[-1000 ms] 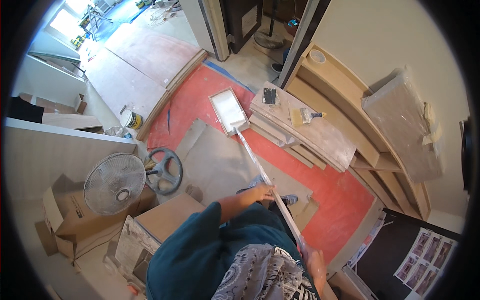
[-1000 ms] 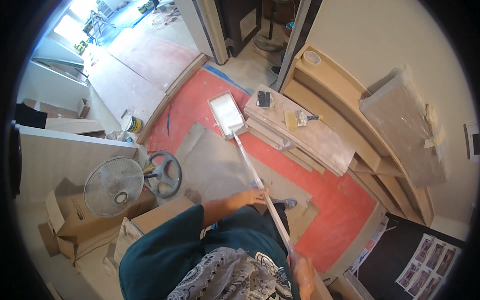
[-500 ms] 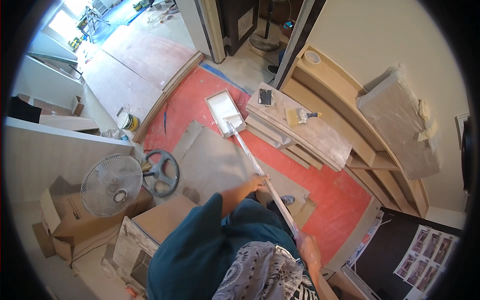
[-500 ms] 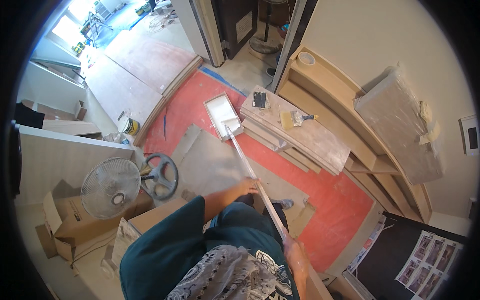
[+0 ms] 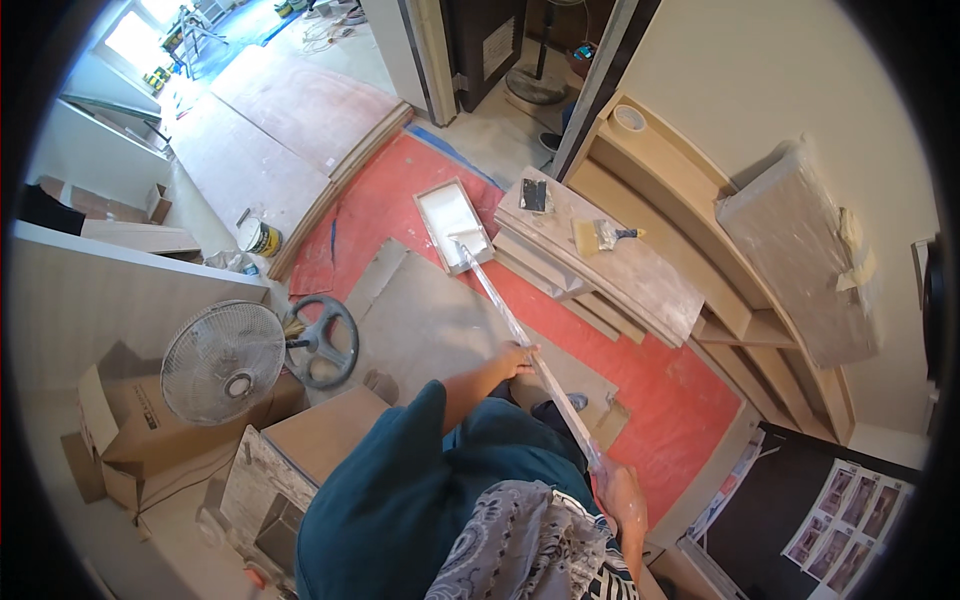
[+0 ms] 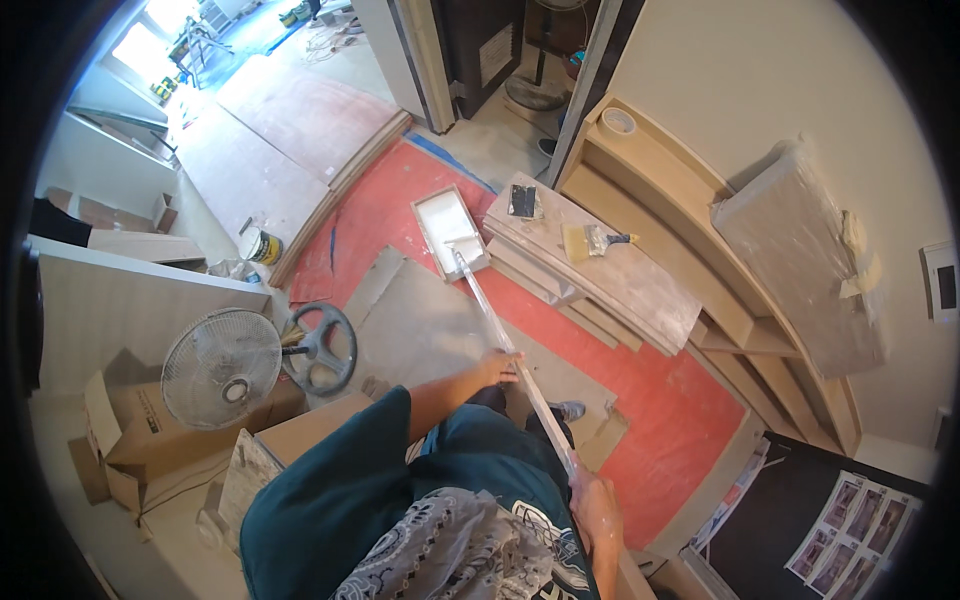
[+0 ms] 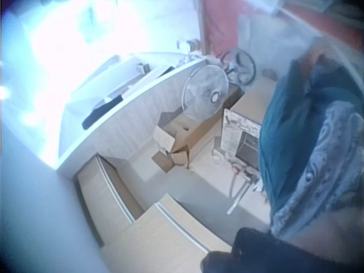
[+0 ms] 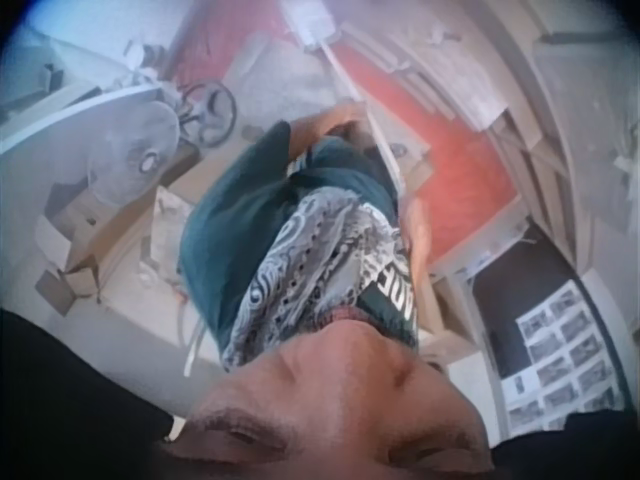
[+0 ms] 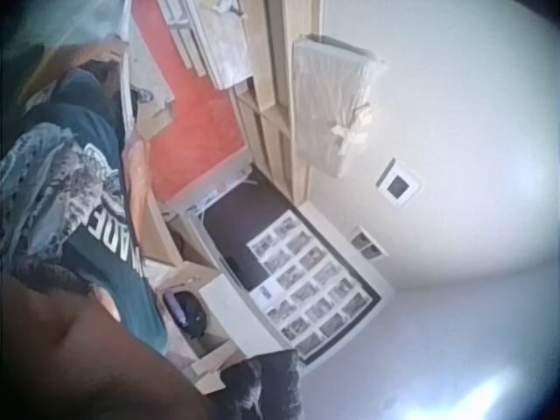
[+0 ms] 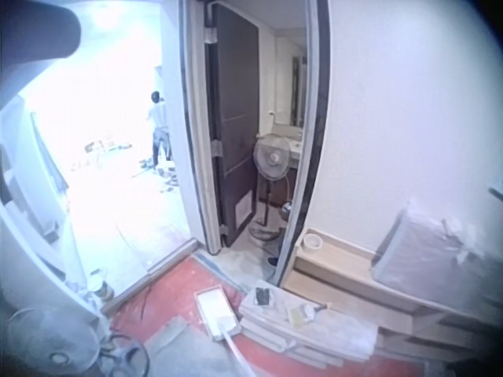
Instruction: The person uses a long-handled paint roller to apply white paint to the ceiling in a kitchen area. They repeatedly dip the roller into a paint tray on the floor and roll the ceiling surface, moving back and forth to cover different sections.
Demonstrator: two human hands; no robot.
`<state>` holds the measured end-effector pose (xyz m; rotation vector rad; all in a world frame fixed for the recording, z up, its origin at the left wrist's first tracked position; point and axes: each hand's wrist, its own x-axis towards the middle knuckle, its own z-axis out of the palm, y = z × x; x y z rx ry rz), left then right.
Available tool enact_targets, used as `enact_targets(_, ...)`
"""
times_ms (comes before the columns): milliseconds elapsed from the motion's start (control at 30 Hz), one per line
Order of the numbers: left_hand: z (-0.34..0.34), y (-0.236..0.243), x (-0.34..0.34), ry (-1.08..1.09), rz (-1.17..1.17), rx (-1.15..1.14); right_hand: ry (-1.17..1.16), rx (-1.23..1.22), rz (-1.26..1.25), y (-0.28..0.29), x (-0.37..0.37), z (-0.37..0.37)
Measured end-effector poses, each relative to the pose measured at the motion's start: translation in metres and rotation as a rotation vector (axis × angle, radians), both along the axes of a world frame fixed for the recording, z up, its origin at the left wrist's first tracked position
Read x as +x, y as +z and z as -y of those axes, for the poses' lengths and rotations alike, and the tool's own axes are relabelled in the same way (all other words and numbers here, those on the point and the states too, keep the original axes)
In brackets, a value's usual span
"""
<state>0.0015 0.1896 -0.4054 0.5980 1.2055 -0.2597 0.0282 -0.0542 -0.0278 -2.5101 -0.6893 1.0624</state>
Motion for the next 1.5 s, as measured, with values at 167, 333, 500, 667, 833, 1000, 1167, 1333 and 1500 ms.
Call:
enact_targets(167, 0.032, 0.021, -0.006, -0.055, 0.134, -0.044, 0.001, -0.099, -0.084, 0.031, 0.006, 0.019)
enact_targets(333, 0.059, 0.031, -0.021, -0.055, 0.136, -0.112, -0.146, 0.018, -0.148, 0.013, -0.021, 0.074)
enact_targets(500, 0.018, 0.022, -0.006, 0.015, -0.045, 0.058, -0.014, 0.064, -0.005, 0.011, -0.011, 0.015)
enact_targets(667, 0.043, 0.034, -0.026, -0.059, 0.132, -0.126, -0.235, -0.058, -0.339, -0.010, -0.017, 0.077)
enact_targets(833, 0.056, 0.039, -0.027, -0.186, 0.195, -0.257, -0.780, 0.063, -0.486, 0.044, -0.026, 0.042)
enact_targets(1000, 0.005, 0.020, -0.009, -0.074, 0.090, -0.139, 0.042, -0.045, -0.034, 0.002, -0.009, 0.018)
enact_targets(1167, -0.025, 0.020, 0.003, -0.073, -0.047, -0.006, 0.041, -0.059, -0.104, 0.009, 0.000, -0.008)
enact_targets(1333, 0.018, 0.030, -0.029, -0.006, 0.107, -0.164, -0.040, -0.084, -0.137, 0.030, -0.020, 0.023)
enact_targets(1500, -0.032, -0.004, -0.008, 0.032, 0.061, -0.030, 0.035, -0.052, 0.077, -0.005, -0.013, -0.022)
